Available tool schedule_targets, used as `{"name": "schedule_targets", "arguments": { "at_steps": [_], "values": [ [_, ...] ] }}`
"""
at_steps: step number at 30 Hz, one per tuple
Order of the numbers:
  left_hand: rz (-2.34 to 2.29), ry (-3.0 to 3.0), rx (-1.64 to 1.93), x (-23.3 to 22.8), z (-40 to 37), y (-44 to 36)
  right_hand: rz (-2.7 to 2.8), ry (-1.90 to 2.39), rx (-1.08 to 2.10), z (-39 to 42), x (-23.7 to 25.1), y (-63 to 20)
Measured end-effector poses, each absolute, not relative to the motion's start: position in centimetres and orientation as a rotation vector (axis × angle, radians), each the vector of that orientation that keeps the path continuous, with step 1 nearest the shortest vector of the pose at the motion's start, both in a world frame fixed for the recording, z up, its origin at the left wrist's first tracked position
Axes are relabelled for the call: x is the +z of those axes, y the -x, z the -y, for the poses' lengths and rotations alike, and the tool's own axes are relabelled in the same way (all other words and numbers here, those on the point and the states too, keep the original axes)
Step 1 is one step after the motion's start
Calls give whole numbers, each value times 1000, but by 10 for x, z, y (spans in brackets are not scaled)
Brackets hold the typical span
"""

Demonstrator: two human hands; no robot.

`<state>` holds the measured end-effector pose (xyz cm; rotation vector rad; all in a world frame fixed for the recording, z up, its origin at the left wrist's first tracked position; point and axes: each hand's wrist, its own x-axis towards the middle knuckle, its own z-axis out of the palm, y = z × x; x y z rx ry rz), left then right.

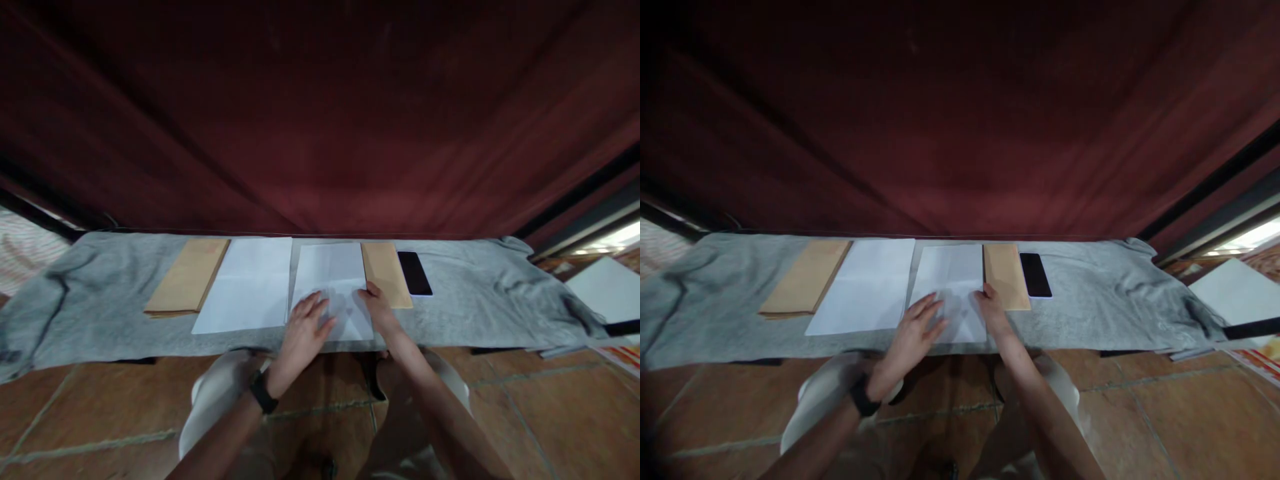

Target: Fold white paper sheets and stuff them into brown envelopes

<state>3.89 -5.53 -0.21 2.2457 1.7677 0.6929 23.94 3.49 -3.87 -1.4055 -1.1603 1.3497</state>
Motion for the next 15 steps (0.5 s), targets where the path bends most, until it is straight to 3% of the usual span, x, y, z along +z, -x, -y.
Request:
{"name": "schedule_targets", "arguments": {
  "at_steps": [9,15],
  "values": [
    [-1864,-2164,484,-28,21,-18,1577,1562,832,-34,-53,-228],
    [-1781,-2263,314,-33,13,-28,1794,1577,685,-24,-51,-224]
  ]
}}
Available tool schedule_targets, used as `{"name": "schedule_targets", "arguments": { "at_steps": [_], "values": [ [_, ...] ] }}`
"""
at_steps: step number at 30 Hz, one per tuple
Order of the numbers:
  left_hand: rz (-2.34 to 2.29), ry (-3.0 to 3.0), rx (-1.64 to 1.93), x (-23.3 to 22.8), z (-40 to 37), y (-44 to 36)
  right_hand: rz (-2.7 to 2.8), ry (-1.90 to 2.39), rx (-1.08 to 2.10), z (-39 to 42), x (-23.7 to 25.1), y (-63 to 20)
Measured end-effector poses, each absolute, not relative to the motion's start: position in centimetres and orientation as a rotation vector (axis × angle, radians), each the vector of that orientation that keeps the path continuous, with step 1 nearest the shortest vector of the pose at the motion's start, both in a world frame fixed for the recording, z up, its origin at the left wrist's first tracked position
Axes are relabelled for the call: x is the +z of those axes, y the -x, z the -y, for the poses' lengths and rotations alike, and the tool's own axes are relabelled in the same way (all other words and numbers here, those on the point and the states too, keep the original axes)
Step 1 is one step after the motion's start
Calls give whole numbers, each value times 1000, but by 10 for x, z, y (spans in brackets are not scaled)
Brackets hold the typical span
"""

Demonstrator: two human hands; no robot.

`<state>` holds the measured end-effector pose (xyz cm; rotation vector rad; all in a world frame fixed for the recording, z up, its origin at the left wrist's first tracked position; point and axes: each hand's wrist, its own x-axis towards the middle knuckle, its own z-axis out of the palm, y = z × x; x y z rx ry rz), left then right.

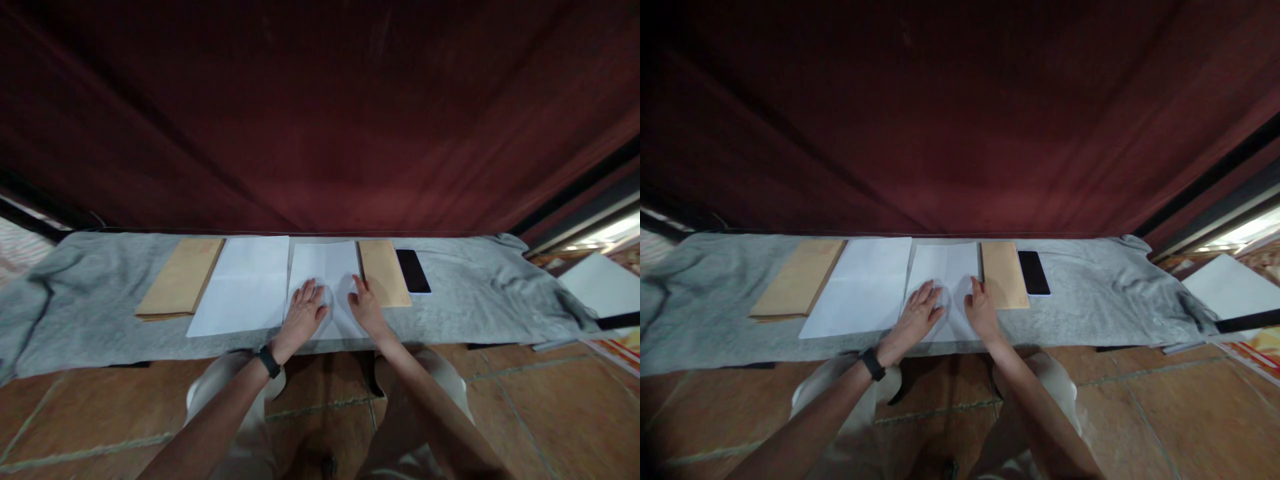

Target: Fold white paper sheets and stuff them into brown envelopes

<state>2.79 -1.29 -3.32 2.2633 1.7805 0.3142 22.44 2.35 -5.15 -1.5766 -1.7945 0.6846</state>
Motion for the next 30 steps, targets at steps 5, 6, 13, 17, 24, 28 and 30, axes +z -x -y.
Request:
{"name": "schedule_targets", "arguments": {
  "at_steps": [5,6,13,17,24,28,30],
  "values": [
    [-1780,-2338,266,-40,11,-30,1890,1547,520,-14,-49,-227],
    [-1793,-2341,267,-41,11,-31,1908,1546,493,-12,-48,-228],
    [-1778,-2379,305,-40,4,-43,2133,1360,569,-11,-45,-206],
    [-1743,-2381,270,-40,-8,-44,2240,1361,515,-15,-53,-189],
    [-1883,-2312,271,-52,-8,-45,2250,1416,405,-20,-68,-192],
    [-2000,-2241,325,-53,-5,-46,2201,1458,354,-22,-71,-199],
    [-2067,-2183,363,-53,-5,-45,2172,1488,346,-24,-72,-202]
  ]
}}
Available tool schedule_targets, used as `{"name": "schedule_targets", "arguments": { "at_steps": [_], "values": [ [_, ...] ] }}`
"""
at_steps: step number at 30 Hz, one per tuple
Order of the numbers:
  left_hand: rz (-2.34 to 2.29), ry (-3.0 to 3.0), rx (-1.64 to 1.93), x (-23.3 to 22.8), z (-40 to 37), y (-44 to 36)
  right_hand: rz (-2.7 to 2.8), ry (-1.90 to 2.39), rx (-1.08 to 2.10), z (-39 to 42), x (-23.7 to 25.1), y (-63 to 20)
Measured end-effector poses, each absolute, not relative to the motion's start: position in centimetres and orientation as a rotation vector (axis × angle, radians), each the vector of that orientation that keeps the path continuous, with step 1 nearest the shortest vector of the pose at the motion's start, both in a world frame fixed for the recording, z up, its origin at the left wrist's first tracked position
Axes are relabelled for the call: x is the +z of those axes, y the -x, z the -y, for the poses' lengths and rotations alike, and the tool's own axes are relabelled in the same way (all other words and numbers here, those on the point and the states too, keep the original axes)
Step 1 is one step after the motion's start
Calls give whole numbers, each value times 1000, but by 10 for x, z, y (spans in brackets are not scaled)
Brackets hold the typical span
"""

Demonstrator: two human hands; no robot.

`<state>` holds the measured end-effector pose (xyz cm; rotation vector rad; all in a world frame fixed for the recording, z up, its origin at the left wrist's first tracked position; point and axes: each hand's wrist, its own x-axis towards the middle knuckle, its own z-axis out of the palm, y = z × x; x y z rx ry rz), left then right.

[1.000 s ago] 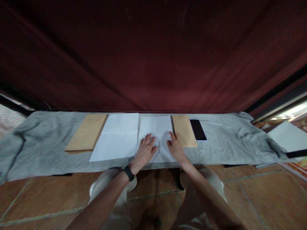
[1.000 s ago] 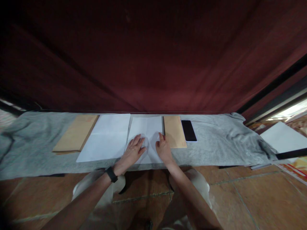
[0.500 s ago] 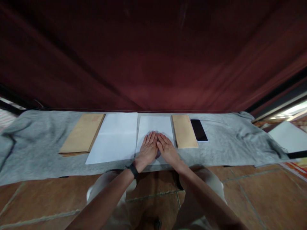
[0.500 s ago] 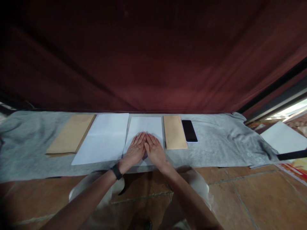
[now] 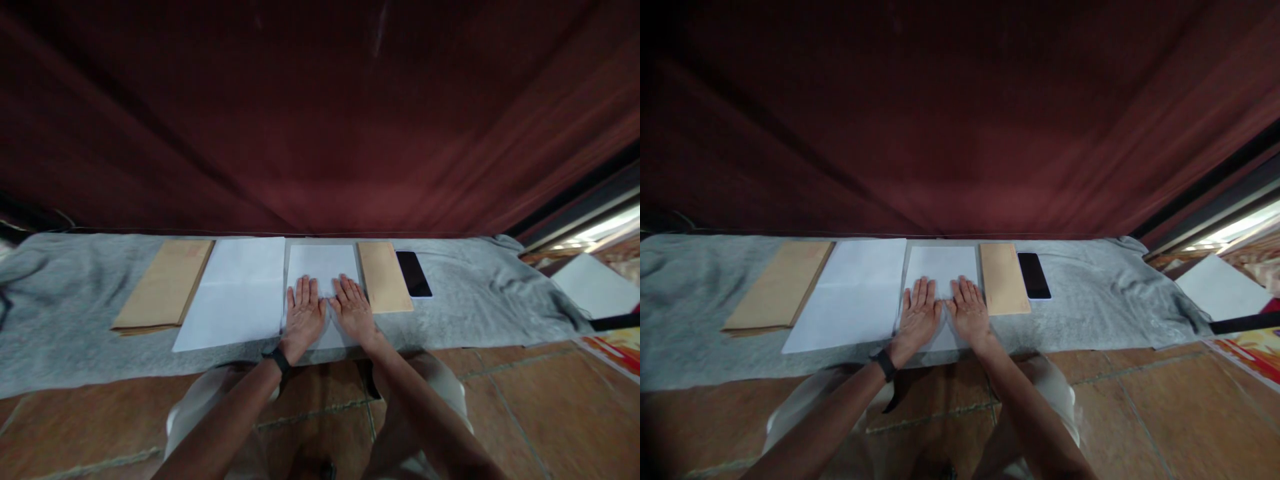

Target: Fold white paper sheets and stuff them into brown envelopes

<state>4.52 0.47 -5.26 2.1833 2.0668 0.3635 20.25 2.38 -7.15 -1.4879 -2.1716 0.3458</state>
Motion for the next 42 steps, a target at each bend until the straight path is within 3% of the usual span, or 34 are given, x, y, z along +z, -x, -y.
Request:
{"name": "schedule_targets", "arguments": {
  "at_steps": [6,18,32,42],
  "values": [
    [-2147,-2028,378,-50,-6,-35,2157,1512,336,-25,-73,-206],
    [-2153,-2237,430,-53,-3,-27,2282,1547,-10,-22,-70,-205],
    [-2199,-2210,253,-54,-18,-30,2304,1499,-21,-21,-75,-198],
    [-1779,-2443,316,-47,-63,-66,2323,1515,-34,-24,-79,-198]
  ]
}}
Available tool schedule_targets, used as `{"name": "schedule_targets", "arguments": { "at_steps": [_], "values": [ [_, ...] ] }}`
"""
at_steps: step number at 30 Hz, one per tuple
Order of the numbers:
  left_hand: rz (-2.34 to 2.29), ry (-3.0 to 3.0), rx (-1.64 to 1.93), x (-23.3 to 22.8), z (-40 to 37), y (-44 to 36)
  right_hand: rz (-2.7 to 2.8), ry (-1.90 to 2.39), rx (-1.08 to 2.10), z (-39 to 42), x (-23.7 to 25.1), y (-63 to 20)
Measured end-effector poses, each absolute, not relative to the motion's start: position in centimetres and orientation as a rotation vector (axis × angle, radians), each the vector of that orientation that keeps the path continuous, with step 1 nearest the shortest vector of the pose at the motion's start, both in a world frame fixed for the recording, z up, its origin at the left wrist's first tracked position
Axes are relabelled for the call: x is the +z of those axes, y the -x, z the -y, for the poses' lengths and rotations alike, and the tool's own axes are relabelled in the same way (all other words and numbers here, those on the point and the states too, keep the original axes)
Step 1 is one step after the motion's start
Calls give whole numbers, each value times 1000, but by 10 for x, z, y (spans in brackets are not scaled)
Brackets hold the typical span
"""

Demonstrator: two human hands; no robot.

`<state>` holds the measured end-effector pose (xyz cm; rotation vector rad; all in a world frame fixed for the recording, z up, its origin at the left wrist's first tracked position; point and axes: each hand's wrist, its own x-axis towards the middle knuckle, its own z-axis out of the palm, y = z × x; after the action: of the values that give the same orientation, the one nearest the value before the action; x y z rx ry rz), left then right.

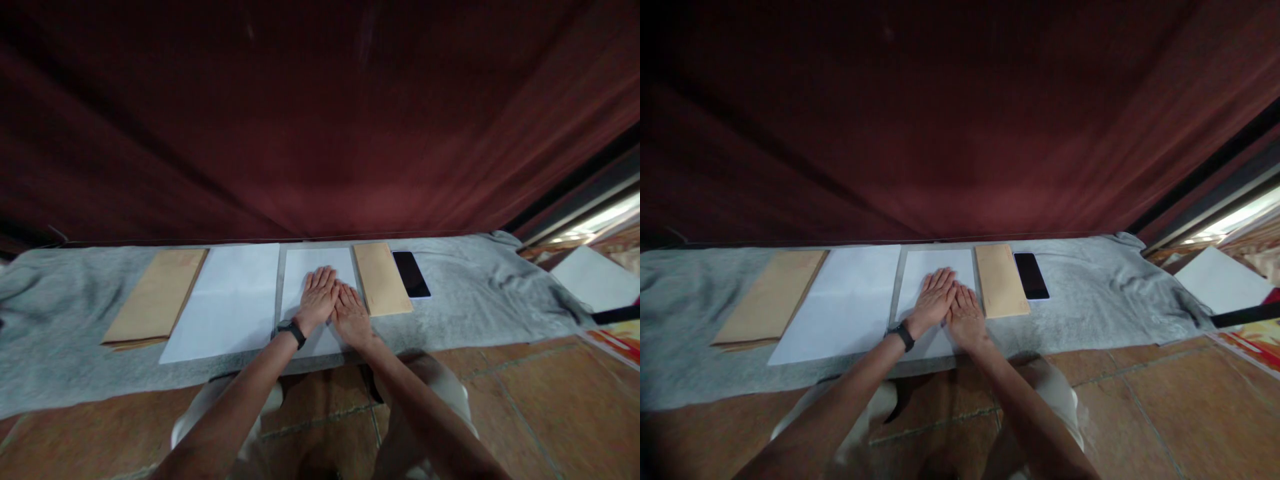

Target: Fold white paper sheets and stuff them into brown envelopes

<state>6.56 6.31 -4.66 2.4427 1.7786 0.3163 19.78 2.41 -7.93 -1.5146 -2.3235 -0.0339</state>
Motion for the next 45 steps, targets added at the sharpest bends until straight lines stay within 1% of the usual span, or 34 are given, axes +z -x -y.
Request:
{"name": "schedule_targets", "arguments": {
  "at_steps": [7,11,15,18,20,24,28,36,40,45],
  "values": [
    [-1865,-2422,268,-54,-101,-50,2317,1511,-15,-24,-75,-198],
    [-1973,-2361,278,-59,-111,-36,2314,1502,-27,-23,-73,-198],
    [-2092,-2262,228,-54,-111,-25,2295,1510,-31,-22,-73,-198],
    [-2105,-2214,138,-45,-92,-20,2283,1515,1,-22,-72,-198],
    [-2015,-2250,96,-42,-70,-19,2281,1521,47,-24,-71,-198],
    [-1746,-2396,101,-43,-13,-24,2289,1512,135,-28,-67,-196],
    [-1680,-2472,177,-47,24,-30,2340,1490,126,-28,-65,-194],
    [-1491,-2547,167,-41,35,-24,2391,1518,28,-42,-67,-193],
    [-1460,-2562,213,-42,38,-24,2397,1522,-27,-69,-70,-188],
    [-1434,-2544,195,-40,39,-24,2372,1632,-46,-116,-70,-175]
  ]
}}
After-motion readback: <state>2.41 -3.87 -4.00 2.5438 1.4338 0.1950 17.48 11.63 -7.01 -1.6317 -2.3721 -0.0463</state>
